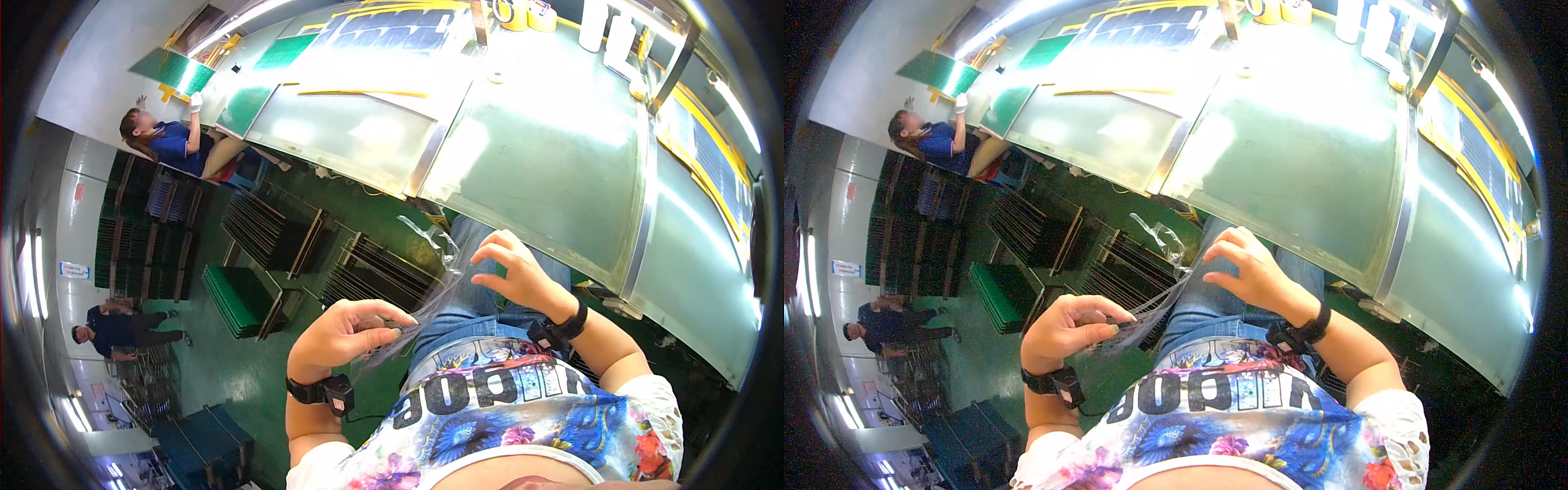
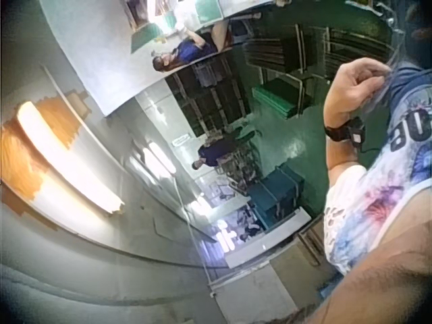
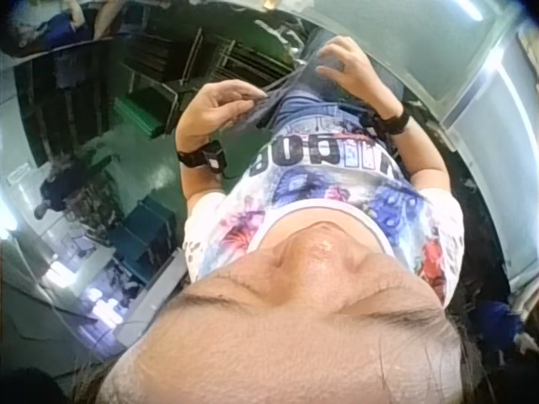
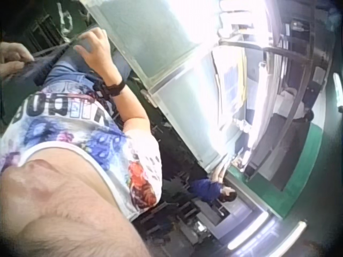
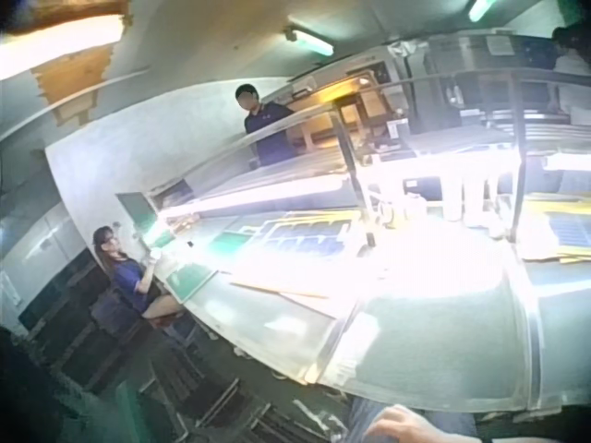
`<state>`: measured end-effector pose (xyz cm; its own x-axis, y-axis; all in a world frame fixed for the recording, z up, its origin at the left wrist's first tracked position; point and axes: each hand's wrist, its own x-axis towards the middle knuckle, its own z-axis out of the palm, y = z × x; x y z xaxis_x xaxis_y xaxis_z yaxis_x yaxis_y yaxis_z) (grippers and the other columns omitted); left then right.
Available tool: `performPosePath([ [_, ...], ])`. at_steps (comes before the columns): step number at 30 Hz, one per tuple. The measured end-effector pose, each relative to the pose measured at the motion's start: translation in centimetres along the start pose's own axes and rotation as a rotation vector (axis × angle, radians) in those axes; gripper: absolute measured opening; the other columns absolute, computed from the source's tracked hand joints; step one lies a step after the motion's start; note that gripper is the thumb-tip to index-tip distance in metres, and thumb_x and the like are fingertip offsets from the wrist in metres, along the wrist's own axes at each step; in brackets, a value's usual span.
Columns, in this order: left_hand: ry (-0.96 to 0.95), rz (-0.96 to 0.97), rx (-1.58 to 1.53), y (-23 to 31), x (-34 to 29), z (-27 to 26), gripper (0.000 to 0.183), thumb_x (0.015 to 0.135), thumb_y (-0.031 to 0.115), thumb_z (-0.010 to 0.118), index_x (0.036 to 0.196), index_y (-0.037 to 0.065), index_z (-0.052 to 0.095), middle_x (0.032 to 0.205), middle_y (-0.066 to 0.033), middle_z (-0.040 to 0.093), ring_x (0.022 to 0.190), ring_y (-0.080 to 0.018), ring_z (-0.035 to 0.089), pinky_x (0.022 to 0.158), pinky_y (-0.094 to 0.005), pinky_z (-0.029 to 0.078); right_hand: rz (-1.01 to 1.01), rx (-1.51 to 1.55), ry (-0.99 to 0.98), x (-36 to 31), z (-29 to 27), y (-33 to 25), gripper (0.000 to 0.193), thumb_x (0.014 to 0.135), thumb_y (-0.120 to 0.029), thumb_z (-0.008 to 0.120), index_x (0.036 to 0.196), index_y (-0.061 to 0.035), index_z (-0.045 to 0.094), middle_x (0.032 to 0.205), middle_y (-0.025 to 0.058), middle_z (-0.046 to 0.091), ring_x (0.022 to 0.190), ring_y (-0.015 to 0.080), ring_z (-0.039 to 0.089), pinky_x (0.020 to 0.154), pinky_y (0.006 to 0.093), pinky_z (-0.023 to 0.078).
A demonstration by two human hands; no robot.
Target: Inspecting and sorting patterned transparent sheets and mats at an industrial workstation.
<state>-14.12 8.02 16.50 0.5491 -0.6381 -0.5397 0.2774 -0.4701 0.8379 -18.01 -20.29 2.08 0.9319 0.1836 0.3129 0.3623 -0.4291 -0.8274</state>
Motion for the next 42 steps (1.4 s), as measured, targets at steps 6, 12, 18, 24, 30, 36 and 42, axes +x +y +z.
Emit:
performPosePath([
  [6, 0.029, 0.034, -0.062, 0.1, -0.5, 0.1, 0.023, 0.087, 0.005, 0.062, 0.11, 0.003, 0.064, 0.072, 0.0018, 0.064, 0.058, 0.0003, 0.047, 0.051, -0.0167, 0.034, -0.069, 0.095, -0.077, 0.1, 0.6, -1.1, 0.009, 0.077, -0.009, 0.067, 0.078, -0.004, 0.06, 0.08, 0.0104, 0.056, 0.079, 0.03, 0.055, 0.071, 0.0365, 0.045],
  [12, 0.097, 0.032, -0.2, -0.8, -0.7, 0.2, 0.022, 0.087, 0.006, 0.062, 0.109, 0.002, 0.065, 0.074, 0.0009, 0.065, 0.056, 0.0007, 0.046, 0.049, -0.0159, 0.033, 0.034, 0.383, -0.188, -0.3, -0.2, -1.3, 0.01, 0.082, -0.01, 0.065, 0.079, -0.0018, 0.06, 0.086, 0.0093, 0.057, 0.084, 0.0245, 0.055, 0.076, 0.0336, 0.044],
  [18, 0.249, -0.036, -0.179, -0.3, -1.2, 0.1, 0.023, 0.083, 0.013, 0.066, 0.103, 0.002, 0.068, 0.062, 0.0064, 0.055, 0.048, 0.0011, 0.037, 0.044, -0.017, 0.022, 0.274, 0.854, -0.346, -1.4, -1.8, -0.4, 0.017, 0.085, -0.016, 0.064, 0.075, -0.0024, 0.062, 0.102, 0.008, 0.054, 0.098, 0.0173, 0.048, 0.085, 0.0298, 0.039],
  [24, 0.145, -0.025, -0.207, -1.4, -0.8, -0.2, 0.021, 0.086, 0.006, 0.062, 0.106, 0.003, 0.068, 0.072, 0.0035, 0.062, 0.053, 0.0005, 0.043, 0.047, -0.0159, 0.031, 0.218, 0.988, -0.467, -1.7, -2.9, -0.2, 0.015, 0.083, -0.016, 0.065, 0.073, -0.0048, 0.062, 0.121, 0.0135, 0.054, 0.118, 0.024, 0.043, 0.102, 0.0376, 0.029],
  [30, 0.142, -0.034, -0.186, -1.7, -0.3, -0.1, 0.021, 0.086, 0.006, 0.062, 0.106, 0.001, 0.068, 0.071, 0.0034, 0.062, 0.053, 0.0007, 0.042, 0.048, -0.0158, 0.031, 0.171, 0.673, -0.526, -2.1, -4.2, -0.6, 0.013, 0.082, -0.011, 0.067, 0.075, -0.0031, 0.061, 0.109, 0.0112, 0.06, 0.104, 0.0238, 0.052, 0.091, 0.0364, 0.039],
  [36, -0.125, -0.04, -0.215, -0.1, 0.3, 1.2, 0.03, 0.087, 0.005, 0.059, 0.117, 0.0, 0.059, 0.067, 0.003, 0.059, 0.055, 0.001, 0.044, 0.05, -0.016, 0.033, -0.006, 0.128, -0.302, -1.6, -4.3, -4.7, 0.008, 0.077, -0.006, 0.067, 0.079, -0.0036, 0.06, 0.084, 0.0098, 0.055, 0.083, 0.0271, 0.054, 0.073, 0.0342, 0.045],
  [42, -0.558, -0.051, -0.232, -0.2, 3.6, 4.3, 0.037, 0.088, 0.01, 0.061, 0.122, 0.0, 0.05, 0.071, 0.0, 0.063, 0.058, -0.0009, 0.05, 0.051, -0.0152, 0.036, -0.027, 0.098, -0.25, -2.8, -3.9, -4.6, 0.006, 0.076, -0.006, 0.067, 0.076, -0.0052, 0.062, 0.09, 0.0096, 0.057, 0.086, 0.0269, 0.056, 0.076, 0.0362, 0.045],
])
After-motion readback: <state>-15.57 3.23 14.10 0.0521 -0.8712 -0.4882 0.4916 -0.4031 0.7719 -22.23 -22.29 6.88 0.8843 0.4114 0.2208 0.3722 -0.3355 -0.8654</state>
